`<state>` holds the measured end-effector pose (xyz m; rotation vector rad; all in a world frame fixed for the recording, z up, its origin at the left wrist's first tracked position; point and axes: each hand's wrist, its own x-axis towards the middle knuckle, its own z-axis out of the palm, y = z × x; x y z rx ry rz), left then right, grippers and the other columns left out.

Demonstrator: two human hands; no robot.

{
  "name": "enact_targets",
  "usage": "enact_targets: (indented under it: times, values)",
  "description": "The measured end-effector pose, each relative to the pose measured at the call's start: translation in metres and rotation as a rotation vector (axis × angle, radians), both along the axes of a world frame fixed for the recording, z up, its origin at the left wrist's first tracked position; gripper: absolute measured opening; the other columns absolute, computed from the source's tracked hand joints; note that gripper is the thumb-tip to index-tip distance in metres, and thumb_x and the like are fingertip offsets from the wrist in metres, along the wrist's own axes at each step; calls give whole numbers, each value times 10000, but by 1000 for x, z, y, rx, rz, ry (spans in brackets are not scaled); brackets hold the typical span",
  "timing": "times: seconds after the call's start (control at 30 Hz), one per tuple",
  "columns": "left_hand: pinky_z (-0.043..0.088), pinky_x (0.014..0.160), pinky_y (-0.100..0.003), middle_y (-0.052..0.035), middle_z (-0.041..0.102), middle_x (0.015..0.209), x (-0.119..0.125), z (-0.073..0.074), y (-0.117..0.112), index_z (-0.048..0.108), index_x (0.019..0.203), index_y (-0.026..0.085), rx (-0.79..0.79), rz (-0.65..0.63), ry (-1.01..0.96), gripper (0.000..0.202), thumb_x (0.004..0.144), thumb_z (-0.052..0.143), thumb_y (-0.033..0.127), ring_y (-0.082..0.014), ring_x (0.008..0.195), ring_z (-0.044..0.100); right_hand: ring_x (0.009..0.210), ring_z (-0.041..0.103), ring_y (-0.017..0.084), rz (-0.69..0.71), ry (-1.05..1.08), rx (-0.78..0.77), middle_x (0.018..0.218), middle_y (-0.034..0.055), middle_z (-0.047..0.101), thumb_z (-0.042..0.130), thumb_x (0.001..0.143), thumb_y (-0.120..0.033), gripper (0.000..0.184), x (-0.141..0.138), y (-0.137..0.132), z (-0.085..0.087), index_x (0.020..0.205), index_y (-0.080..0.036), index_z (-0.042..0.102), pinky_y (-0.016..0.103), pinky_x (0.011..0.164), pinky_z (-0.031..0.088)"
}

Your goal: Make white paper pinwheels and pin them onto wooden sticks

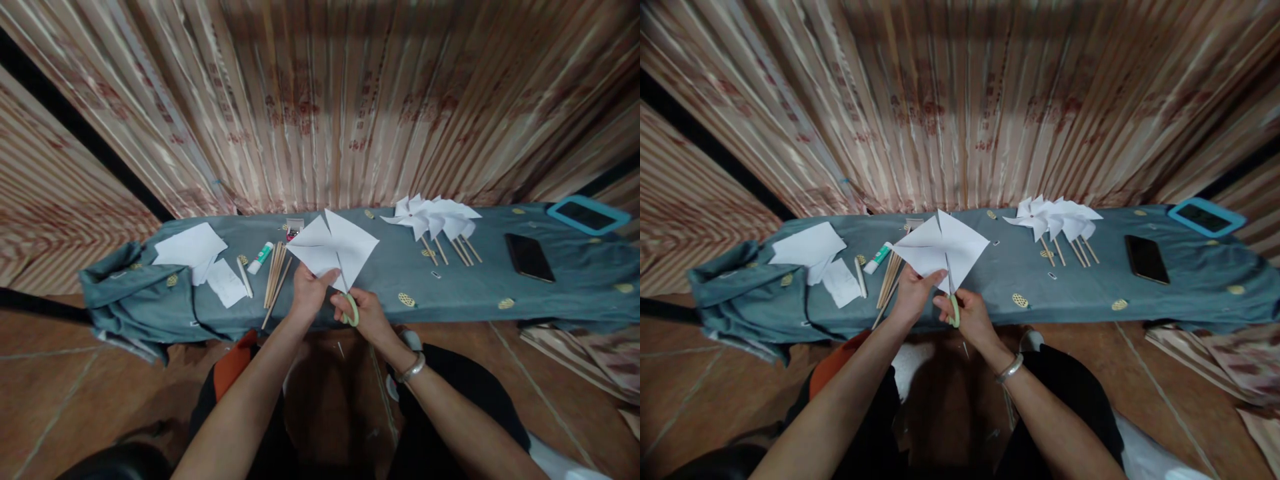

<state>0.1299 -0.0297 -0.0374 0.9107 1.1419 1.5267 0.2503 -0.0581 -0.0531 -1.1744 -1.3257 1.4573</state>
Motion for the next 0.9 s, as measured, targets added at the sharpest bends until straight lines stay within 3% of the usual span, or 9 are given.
enact_targets:
  times: [0.13, 0.23, 0.3, 0.37, 0.43, 0.5, 0.6, 0.77, 0.9]
  values:
    - [455, 609, -253, 21, 658, 667, -7, 0, 0, 609, 770, 161, 23, 47, -38, 315, 516, 786, 218, -124, 585, 567, 443, 497, 85, 53, 52, -33, 505, -29, 600, 771, 604, -614, 470, -7, -2, -5, 650, -180, 596, 215, 471, 410]
    - [486, 704, -276, -6, 702, 772, -17, 0, 3, 636, 835, 161, 55, 84, -67, 383, 497, 807, 219, -146, 681, 614, 470, 526, 96, 188, -18, -66, 540, -25, 622, 756, 627, -612, 473, -6, -3, -7, 724, -170, 616, 218, 486, 413]
    - [497, 736, -292, -21, 714, 824, -26, 0, 5, 643, 877, 164, 65, 103, -87, 425, 496, 816, 238, -161, 723, 632, 500, 551, 113, 290, -179, -38, 565, -18, 628, 739, 659, -601, 453, 3, -1, -8, 748, -170, 633, 224, 495, 403]
    - [504, 755, -305, -32, 721, 873, -34, 0, 5, 644, 924, 167, 67, 135, -104, 469, 494, 817, 240, -174, 762, 647, 540, 577, 140, 313, -467, 91, 580, -10, 630, 749, 682, -552, 389, 18, 4, -8, 758, -182, 654, 233, 504, 377]
    - [506, 768, -309, -38, 723, 908, -40, -2, 3, 641, 944, 168, 70, 163, -113, 488, 491, 815, 221, -181, 794, 657, 650, 633, 181, 235, -823, 248, 660, 16, 674, 765, 709, -454, 280, 38, 12, -8, 803, -202, 685, 252, 568, 384]
    - [506, 774, -307, -35, 723, 906, -41, -7, 1, 637, 927, 165, 65, 162, -124, 475, 488, 815, 198, -177, 796, 660, 758, 682, 225, 175, -1090, 245, 770, 55, 724, 738, 758, -387, 247, 60, 21, -6, 925, -207, 700, 267, 619, 398]
    - [507, 746, -300, -20, 721, 865, -35, -17, -3, 632, 905, 166, 1, 102, -147, 488, 461, 834, 184, -168, 758, 654, 904, 705, 285, 86, -1304, 178, 928, 133, 749, 652, 846, -388, 345, 90, 36, -2, 1107, -163, 662, 292, 674, 427]
    - [512, 651, -308, -23, 709, 768, -9, -38, -5, 624, 836, 159, -196, -113, -176, 531, 378, 885, 227, -184, 697, 647, 1012, 692, 328, -113, -1488, 85, 1033, 220, 727, 612, 881, -375, 394, 112, 51, 1, 1158, -95, 608, 326, 754, 473]
    - [523, 627, -328, -13, 692, 716, 10, -50, -1, 604, 828, 167, -241, -167, -168, 570, 336, 888, 201, -181, 655, 637, 983, 702, 317, -159, -1454, 114, 1010, 223, 728, 593, 891, -348, 357, 117, 55, -2, 1141, -93, 596, 335, 772, 487]
